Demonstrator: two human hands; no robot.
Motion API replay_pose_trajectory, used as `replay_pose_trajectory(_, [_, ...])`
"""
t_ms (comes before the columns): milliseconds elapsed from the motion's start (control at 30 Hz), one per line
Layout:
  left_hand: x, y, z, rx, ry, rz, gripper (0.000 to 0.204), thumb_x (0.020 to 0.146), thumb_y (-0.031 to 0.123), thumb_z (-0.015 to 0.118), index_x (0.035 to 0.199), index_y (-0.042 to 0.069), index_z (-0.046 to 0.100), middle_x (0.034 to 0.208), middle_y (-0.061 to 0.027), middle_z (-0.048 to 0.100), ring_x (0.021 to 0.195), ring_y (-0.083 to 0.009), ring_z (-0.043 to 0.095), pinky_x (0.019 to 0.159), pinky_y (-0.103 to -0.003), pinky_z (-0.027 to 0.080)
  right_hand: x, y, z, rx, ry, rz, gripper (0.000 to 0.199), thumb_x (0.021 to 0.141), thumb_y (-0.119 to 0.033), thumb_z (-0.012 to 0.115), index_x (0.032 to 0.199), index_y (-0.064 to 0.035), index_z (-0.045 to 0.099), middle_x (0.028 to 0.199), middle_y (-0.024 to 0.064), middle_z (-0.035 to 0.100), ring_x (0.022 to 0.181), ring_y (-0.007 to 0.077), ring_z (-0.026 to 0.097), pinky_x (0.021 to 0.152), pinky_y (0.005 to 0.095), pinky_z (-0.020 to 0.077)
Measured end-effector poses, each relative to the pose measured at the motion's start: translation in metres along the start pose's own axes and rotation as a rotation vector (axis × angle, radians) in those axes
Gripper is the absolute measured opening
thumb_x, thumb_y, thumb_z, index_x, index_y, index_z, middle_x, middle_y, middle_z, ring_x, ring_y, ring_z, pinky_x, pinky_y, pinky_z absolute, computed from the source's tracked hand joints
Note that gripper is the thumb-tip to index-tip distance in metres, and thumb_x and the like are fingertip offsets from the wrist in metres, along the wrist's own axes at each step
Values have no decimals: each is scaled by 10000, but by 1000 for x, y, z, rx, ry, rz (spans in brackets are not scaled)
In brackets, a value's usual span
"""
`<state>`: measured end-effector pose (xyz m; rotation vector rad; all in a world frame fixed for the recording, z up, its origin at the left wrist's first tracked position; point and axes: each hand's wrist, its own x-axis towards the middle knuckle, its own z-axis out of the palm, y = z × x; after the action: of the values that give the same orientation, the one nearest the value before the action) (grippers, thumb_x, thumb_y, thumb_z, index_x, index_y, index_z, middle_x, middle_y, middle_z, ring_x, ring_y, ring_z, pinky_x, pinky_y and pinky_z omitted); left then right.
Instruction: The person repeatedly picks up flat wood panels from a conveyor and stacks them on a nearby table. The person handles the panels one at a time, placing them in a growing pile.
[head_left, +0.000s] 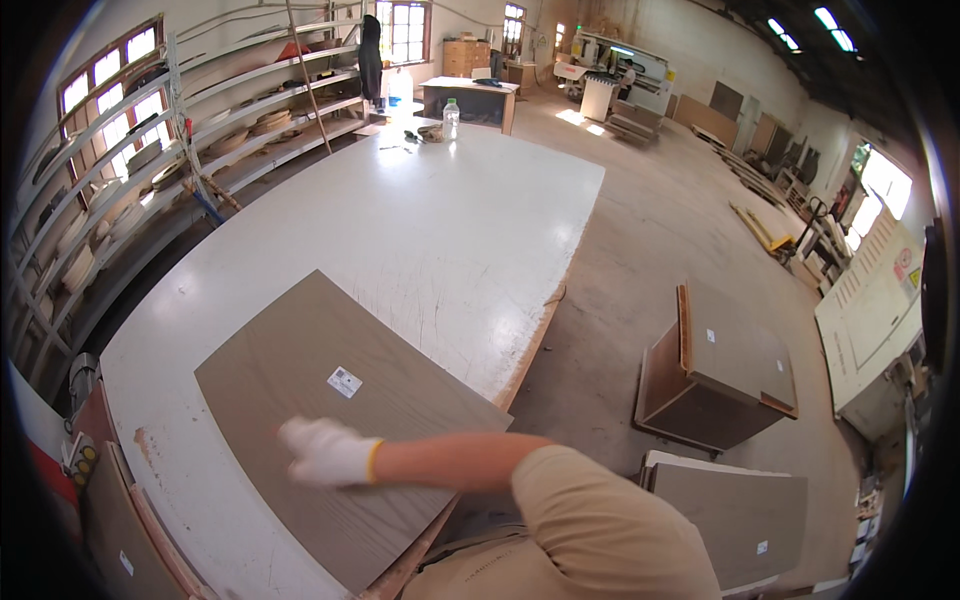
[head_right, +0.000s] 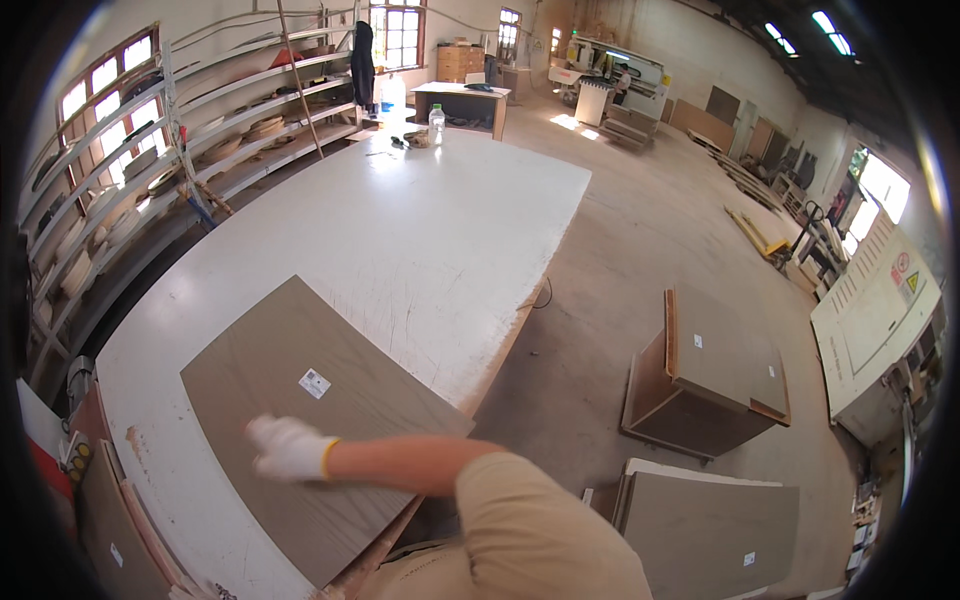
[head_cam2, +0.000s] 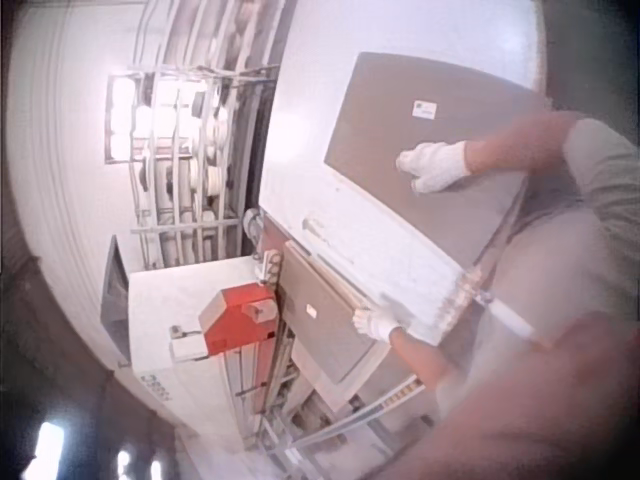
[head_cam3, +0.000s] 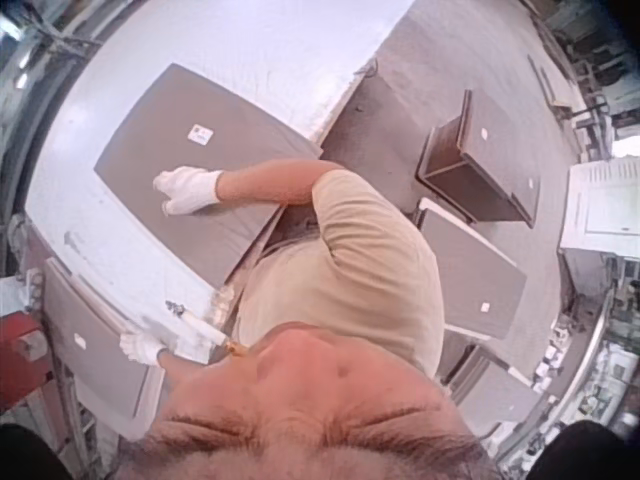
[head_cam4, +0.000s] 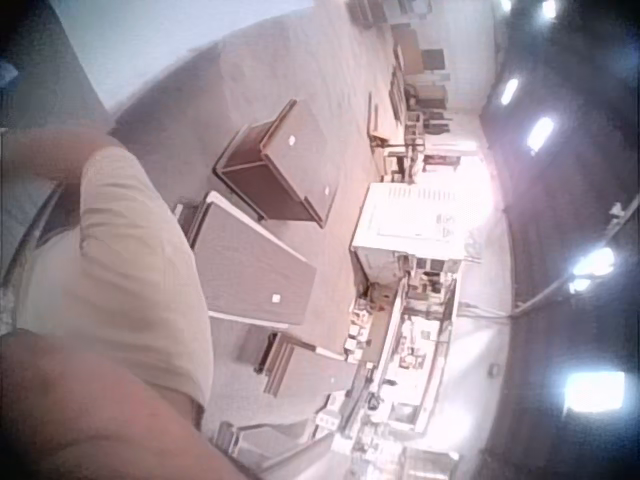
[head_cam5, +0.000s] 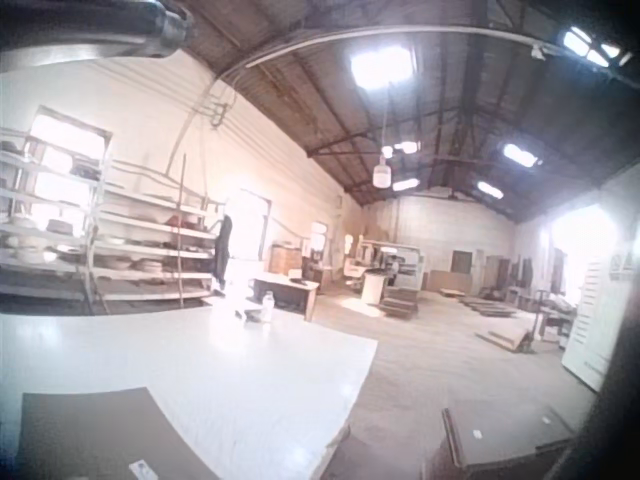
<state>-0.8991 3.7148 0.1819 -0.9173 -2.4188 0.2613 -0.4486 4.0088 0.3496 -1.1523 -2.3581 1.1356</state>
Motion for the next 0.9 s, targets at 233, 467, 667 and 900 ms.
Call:
replay_pose_trajectory(233, [-24,43,-142,-586,-170,-313,584,1048,445,565,1415,-9,595,1362,-253,651,1279,-424,603,1114,-468,459,72,-93,250,296,-451,-271,481,912,-218,643,1365,-58,642,1294,237,699,1244,404,658,1041,461,531])
replay_pose_trajectory(467, [-22,61,-143,-594,-135,-206,375,990,372,586,1193,58,609,1039,-193,719,965,-418,713,828,-547,571,134,-136,353,780,-530,247,358,982,-301,649,1062,37,736,985,216,769,896,322,757,798,463,607])
replay_pose_trajectory(667, [-32,63,-153,-870,-145,158,459,1006,316,594,1351,13,597,1378,-260,633,1127,-450,672,954,-521,545,142,-110,346,1000,-339,272,541,993,-303,659,1345,88,528,1185,268,674,979,333,708,773,466,586])
replay_pose_trajectory(900, [14,-100,-58,-444,-60,-421,618,1041,502,524,1409,10,587,1360,-239,657,1310,-407,566,1082,-527,459,120,-117,268,981,-199,374,445,1022,-245,653,1321,71,558,1150,208,685,988,295,697,811,454,595])
